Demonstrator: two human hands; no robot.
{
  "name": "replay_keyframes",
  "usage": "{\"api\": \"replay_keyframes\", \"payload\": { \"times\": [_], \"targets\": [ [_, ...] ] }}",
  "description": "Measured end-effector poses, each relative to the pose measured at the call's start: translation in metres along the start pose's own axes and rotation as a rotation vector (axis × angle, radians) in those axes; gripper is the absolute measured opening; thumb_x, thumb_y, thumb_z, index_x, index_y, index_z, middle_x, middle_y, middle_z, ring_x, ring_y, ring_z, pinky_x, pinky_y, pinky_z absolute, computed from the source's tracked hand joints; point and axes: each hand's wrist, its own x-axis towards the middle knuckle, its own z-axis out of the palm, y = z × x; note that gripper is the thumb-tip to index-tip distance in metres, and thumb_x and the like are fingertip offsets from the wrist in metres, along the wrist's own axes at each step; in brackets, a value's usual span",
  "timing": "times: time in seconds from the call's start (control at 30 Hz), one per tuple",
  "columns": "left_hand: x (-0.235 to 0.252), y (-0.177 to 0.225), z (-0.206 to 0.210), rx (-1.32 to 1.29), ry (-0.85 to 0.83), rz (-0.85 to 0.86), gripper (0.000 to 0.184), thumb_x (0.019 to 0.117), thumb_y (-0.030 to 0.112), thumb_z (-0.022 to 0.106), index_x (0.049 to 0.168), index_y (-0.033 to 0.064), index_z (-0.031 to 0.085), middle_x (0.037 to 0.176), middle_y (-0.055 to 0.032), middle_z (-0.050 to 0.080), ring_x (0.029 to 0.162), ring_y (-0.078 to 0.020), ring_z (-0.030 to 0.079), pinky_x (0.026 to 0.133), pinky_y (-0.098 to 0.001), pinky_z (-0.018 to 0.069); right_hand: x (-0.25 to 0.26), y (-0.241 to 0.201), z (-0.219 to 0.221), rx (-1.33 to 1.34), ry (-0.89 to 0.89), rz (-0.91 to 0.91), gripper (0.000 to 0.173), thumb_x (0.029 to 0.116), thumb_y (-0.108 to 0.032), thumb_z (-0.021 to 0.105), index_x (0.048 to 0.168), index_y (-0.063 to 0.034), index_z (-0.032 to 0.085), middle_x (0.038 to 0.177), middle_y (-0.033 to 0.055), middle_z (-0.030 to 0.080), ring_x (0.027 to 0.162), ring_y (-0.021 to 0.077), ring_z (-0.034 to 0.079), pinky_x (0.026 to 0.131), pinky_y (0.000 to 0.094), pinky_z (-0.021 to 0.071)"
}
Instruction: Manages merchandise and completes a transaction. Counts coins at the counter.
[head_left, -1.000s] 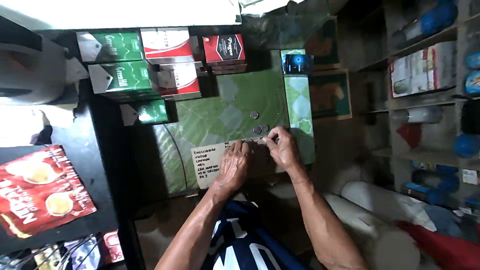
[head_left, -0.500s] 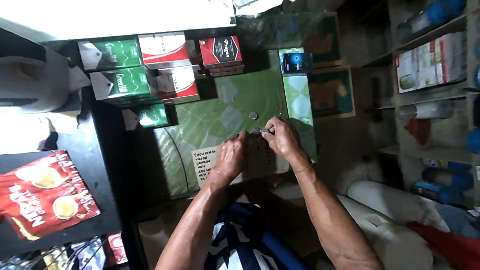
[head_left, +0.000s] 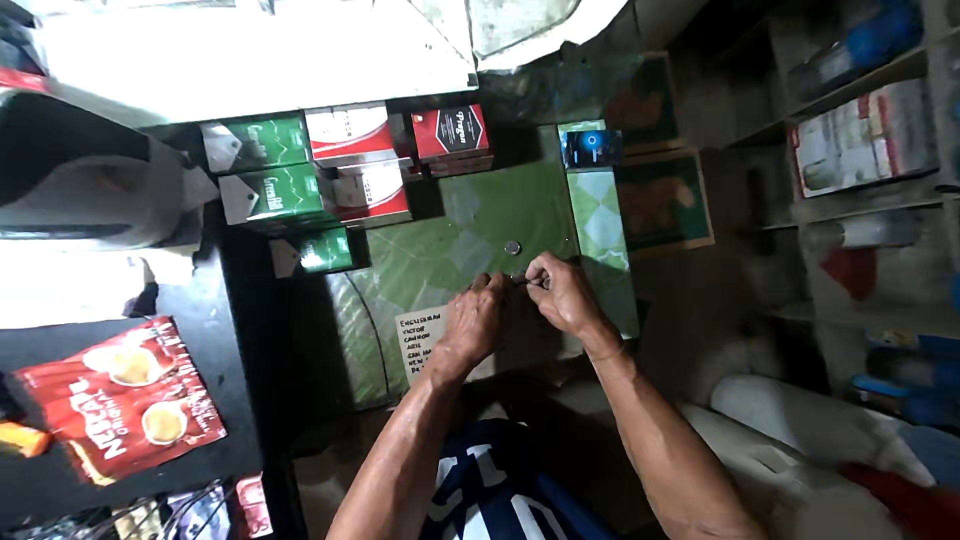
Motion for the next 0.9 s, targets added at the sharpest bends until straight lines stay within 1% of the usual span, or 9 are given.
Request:
{"api": "replay_keyframes", "payload": {
  "times": [0.07,0.13,0.23,0.33,0.43,0.53,0.67,0.83,0.9],
  "targets": [
    [-0.005,-0.008,0.004,-0.045,0.063,0.043,0.020,0.0959,0.014,0.066,0.113,0.0037,0.068,0.105,-0.0185,0.067,0.090,-0.0359,0.069,0.078,-0.0552,0.0564,0.003,-0.003,0.003,0.038,-0.021,0.004,0.022,0.0932,-0.003,0.070,0.114,-0.0008,0.065,0.092,0.0139,0.069,0.082,0.0260,0.069,0.076,0.0448,0.0586],
    [-0.005,-0.016,-0.002,-0.144,0.107,0.052,0.018,0.0947,0.014,0.068,0.108,0.0021,0.068,0.097,-0.0151,0.070,0.086,-0.0305,0.070,0.077,-0.0519,0.0575,0.007,-0.012,0.003,-0.015,-0.072,0.063,0.028,0.0952,-0.003,0.068,0.122,-0.0001,0.064,0.095,0.0152,0.070,0.086,0.0292,0.070,0.080,0.0481,0.0582],
    [0.015,-0.014,-0.028,-0.251,0.121,0.048,0.027,0.0962,0.017,0.071,0.118,0.0027,0.064,0.093,-0.0138,0.071,0.081,-0.0268,0.071,0.076,-0.0503,0.0585,0.010,-0.022,0.004,-0.129,-0.091,0.129,0.027,0.0945,-0.002,0.067,0.121,0.0025,0.065,0.110,0.0228,0.069,0.104,0.0386,0.068,0.091,0.0561,0.0545],
    [0.044,0.000,-0.045,-0.184,0.063,0.106,0.033,0.0995,0.020,0.067,0.129,0.0076,0.062,0.096,-0.0147,0.074,0.083,-0.0315,0.072,0.076,-0.0553,0.0589,0.008,-0.030,0.002,-0.176,-0.104,0.222,0.034,0.0921,-0.002,0.069,0.124,0.0058,0.063,0.124,0.0252,0.064,0.116,0.0397,0.064,0.099,0.0562,0.0514],
    [0.065,0.012,-0.044,-0.029,-0.014,0.128,0.028,0.0995,0.016,0.065,0.126,0.0066,0.065,0.104,-0.0216,0.071,0.095,-0.0423,0.070,0.081,-0.0645,0.0551,0.002,-0.035,0.001,-0.169,-0.116,0.283,0.039,0.0950,-0.008,0.067,0.131,0.0064,0.059,0.129,0.0253,0.063,0.123,0.0374,0.061,0.105,0.0525,0.0477],
    [0.072,0.019,-0.045,0.109,-0.034,0.120,0.025,0.0990,0.014,0.064,0.122,0.0042,0.065,0.111,-0.0226,0.069,0.099,-0.0432,0.069,0.083,-0.0634,0.0548,-0.005,-0.033,0.005,-0.126,-0.095,0.291,0.040,0.0986,-0.018,0.067,0.131,0.0056,0.060,0.133,0.0239,0.062,0.128,0.0338,0.059,0.111,0.0477,0.0441],
    [0.072,0.022,-0.045,0.156,-0.046,0.065,0.026,0.1001,0.016,0.063,0.122,0.0022,0.064,0.115,-0.0228,0.067,0.100,-0.0428,0.068,0.084,-0.0617,0.0549,-0.010,-0.027,0.014,-0.128,-0.018,0.285,0.042,0.0994,-0.021,0.066,0.134,0.0022,0.060,0.133,0.0220,0.063,0.127,0.0326,0.059,0.112,0.0462,0.0432],
    [0.075,0.021,-0.044,0.142,-0.052,0.014,0.028,0.0983,0.018,0.066,0.121,0.0017,0.063,0.121,-0.0249,0.063,0.100,-0.0429,0.067,0.084,-0.0609,0.0552,-0.010,-0.030,0.014,-0.149,-0.027,0.323,0.042,0.0999,-0.020,0.065,0.135,0.0024,0.059,0.134,0.0214,0.063,0.128,0.0315,0.059,0.113,0.0451,0.0428],
    [0.073,0.021,-0.042,0.117,-0.041,0.014,0.032,0.0973,0.017,0.066,0.126,0.0034,0.062,0.125,-0.0259,0.061,0.098,-0.0434,0.068,0.082,-0.0612,0.0558,-0.011,-0.032,0.012,-0.127,-0.031,0.335,0.046,0.1005,-0.022,0.064,0.138,0.0042,0.056,0.136,0.0222,0.061,0.130,0.0314,0.058,0.114,0.0443,0.0420]
  ]
}}
